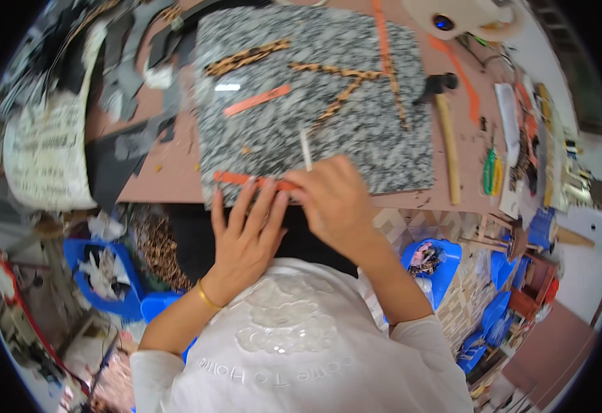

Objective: Cutting, marking, and applying adhesive to leopard-print shoe material components on a workbench.

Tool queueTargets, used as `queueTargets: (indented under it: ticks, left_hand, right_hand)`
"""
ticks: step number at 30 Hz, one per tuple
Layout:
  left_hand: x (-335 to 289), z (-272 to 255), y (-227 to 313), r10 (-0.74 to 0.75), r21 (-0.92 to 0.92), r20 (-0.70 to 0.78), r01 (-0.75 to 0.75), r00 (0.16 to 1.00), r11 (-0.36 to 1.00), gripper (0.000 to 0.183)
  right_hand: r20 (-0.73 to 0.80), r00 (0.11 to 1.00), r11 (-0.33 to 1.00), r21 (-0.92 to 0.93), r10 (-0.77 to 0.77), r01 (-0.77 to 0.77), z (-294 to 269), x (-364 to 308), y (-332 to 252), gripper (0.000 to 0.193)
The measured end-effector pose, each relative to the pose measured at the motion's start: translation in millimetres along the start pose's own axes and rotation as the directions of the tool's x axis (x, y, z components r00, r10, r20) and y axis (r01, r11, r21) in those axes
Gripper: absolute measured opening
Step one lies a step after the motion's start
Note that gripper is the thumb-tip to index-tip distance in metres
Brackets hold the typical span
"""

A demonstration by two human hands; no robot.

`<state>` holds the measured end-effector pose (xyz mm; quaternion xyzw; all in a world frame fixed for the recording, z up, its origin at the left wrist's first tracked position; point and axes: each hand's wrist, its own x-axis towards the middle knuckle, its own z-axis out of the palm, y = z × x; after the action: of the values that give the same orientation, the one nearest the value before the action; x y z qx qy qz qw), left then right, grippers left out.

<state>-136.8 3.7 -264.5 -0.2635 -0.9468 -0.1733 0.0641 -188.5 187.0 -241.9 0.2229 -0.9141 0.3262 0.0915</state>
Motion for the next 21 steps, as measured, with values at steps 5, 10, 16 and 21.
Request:
queueTargets:
  ticks: [5, 10, 16, 21]
  left_hand:
    - [15, -12, -12, 0.012, -0.086, -0.079, -0.019, 0.997, 0.996, 0.052]
    - [40, -26, -21, 0.047, -0.046, -0.272, -0.061, 0.961, 0.997, 0.046]
    - [84, -37, -15, 0.064, -0.107, -0.318, -0.103, 0.946, 0.989, 0.034]
    - [139, -6, -3, 0.092, -0.056, -0.240, -0.109, 0.966, 0.992, 0.016]
  right_hand:
    - [0.023, 0.992, 0.992, -0.002, 0.127, -0.127, 2, -10, -15, 0.019]
    - [-0.024, 0.983, 0.976, 0.125, 0.181, -0.177, -6, -13, -10, 0.014]
    - [-0.437, 0.737, 0.848, 0.135, 0.516, -0.513, -75, 6, 60, 0.006]
    - [-0.470, 0.785, 0.872, -0.062, 0.404, -0.486, -67, -5, 101, 0.005]
